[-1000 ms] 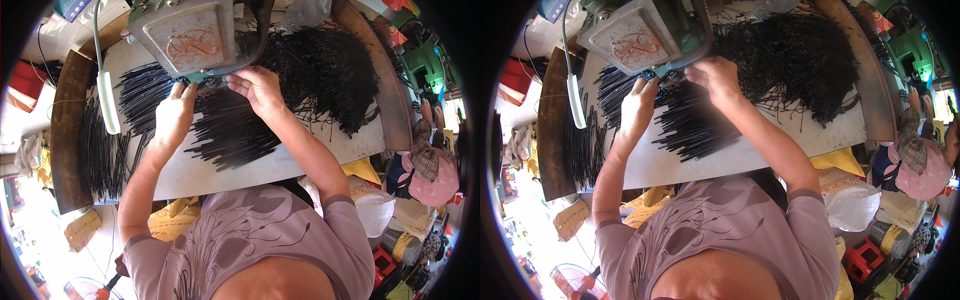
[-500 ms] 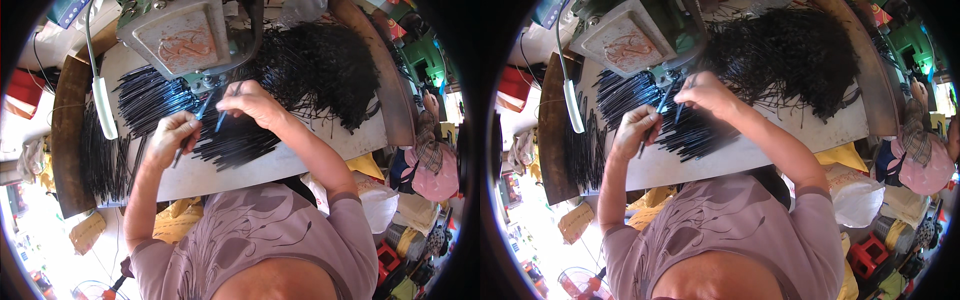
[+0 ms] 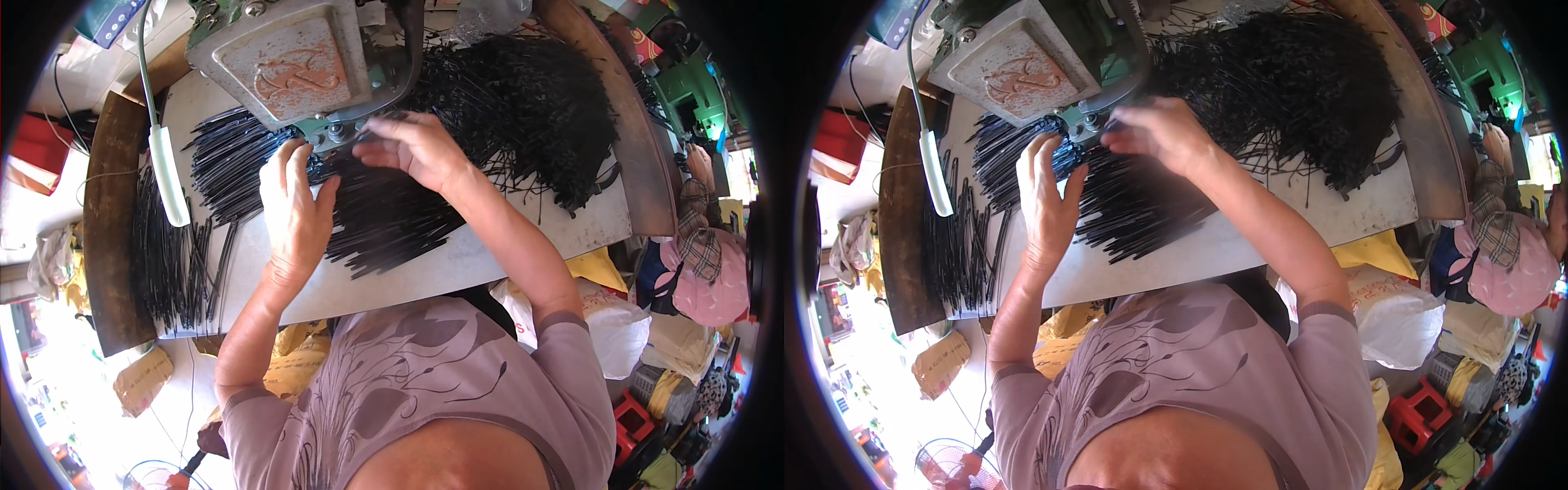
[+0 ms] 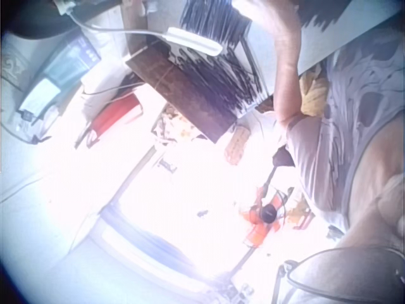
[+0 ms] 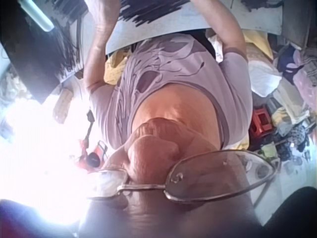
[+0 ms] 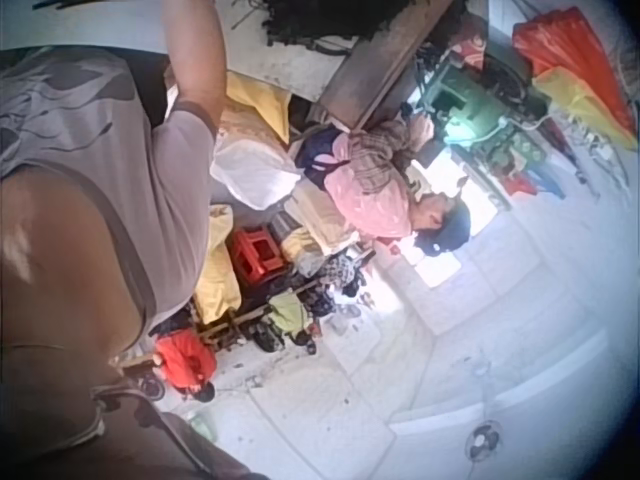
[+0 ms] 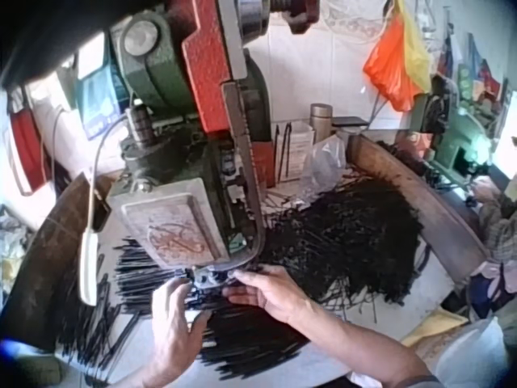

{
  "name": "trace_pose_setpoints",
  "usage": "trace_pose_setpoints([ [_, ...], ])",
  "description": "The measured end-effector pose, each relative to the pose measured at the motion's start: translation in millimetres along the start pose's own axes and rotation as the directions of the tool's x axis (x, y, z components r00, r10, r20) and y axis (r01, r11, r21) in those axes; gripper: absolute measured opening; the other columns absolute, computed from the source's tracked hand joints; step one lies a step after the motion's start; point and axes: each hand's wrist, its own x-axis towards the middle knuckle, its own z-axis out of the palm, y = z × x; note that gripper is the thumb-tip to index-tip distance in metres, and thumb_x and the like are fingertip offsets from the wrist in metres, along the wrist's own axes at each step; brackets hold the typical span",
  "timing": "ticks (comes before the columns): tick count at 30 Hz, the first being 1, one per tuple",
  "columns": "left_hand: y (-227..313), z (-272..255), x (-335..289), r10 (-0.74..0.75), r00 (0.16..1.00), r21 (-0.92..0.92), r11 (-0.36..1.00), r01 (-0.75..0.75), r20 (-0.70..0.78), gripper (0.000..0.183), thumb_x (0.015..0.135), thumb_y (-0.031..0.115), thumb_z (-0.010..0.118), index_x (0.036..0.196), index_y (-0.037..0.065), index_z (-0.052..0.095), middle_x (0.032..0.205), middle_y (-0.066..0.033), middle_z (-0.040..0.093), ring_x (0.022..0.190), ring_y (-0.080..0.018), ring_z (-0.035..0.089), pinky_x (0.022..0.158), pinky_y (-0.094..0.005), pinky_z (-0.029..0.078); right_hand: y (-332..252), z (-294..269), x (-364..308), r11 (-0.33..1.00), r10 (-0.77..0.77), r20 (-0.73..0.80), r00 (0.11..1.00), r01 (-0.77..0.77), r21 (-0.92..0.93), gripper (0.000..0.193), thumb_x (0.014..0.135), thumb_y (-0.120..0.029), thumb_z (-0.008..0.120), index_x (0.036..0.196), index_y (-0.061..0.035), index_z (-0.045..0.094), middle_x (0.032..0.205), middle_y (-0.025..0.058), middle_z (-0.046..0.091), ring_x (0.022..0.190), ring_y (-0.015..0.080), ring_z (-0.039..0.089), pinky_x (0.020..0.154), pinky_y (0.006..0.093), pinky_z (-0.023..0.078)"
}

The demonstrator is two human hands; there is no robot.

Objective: The person operates a stamping machine to clip, stamp, or process bundles of long wires.

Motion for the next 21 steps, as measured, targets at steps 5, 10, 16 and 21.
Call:
trace_pose_setpoints([
  [5,9,13,-4,-0.383,0.866,-0.561,0.659,0.5,0.321,0.026,0.079,0.019,0.057,0.092,-0.002,0.051,0.074,-0.0089,0.057,0.061,-0.0164,0.054,0.054,-0.0249,0.042,1,-12,15,0.982,-0.102,-0.052,0.993,0.109,0.156,0.02,0.079,-0.01,0.054,0.093,0.0041,0.053,0.091,0.0167,0.058,0.082,0.0259,0.059,0.07,0.0331,0.051],
  [10,-30,21,26,-0.548,0.662,-0.838,-0.145,0.526,0.511,0.027,0.08,0.026,0.055,0.079,-0.001,0.052,0.066,-0.0094,0.056,0.053,-0.0143,0.05,0.044,-0.0224,0.035,0,-7,18,0.978,-0.137,-0.055,0.989,0.143,0.15,0.018,0.079,-0.01,0.054,0.092,0.0037,0.053,0.089,0.0163,0.058,0.08,0.0253,0.059,0.07,0.0336,0.05],
  [16,-45,28,36,-0.519,0.715,-0.865,-0.102,0.492,0.468,0.024,0.081,0.022,0.054,0.08,-0.002,0.052,0.064,-0.0092,0.056,0.052,-0.0145,0.049,0.044,-0.022,0.035,-1,2,17,0.966,-0.165,-0.113,0.98,0.184,0.182,0.018,0.075,-0.007,0.056,0.088,0.0046,0.054,0.083,0.0138,0.059,0.07,0.0221,0.06,0.061,0.0301,0.05],
  [21,-41,28,35,-0.546,0.707,-0.877,-0.117,0.467,0.449,0.023,0.081,0.021,0.054,0.079,-0.002,0.053,0.063,-0.0083,0.056,0.05,-0.0134,0.049,0.043,-0.021,0.035,1,6,14,0.965,-0.173,-0.14,0.975,0.196,0.175,0.016,0.075,-0.007,0.055,0.087,0.0046,0.054,0.082,0.0136,0.058,0.071,0.0219,0.059,0.062,0.0303,0.05],
])
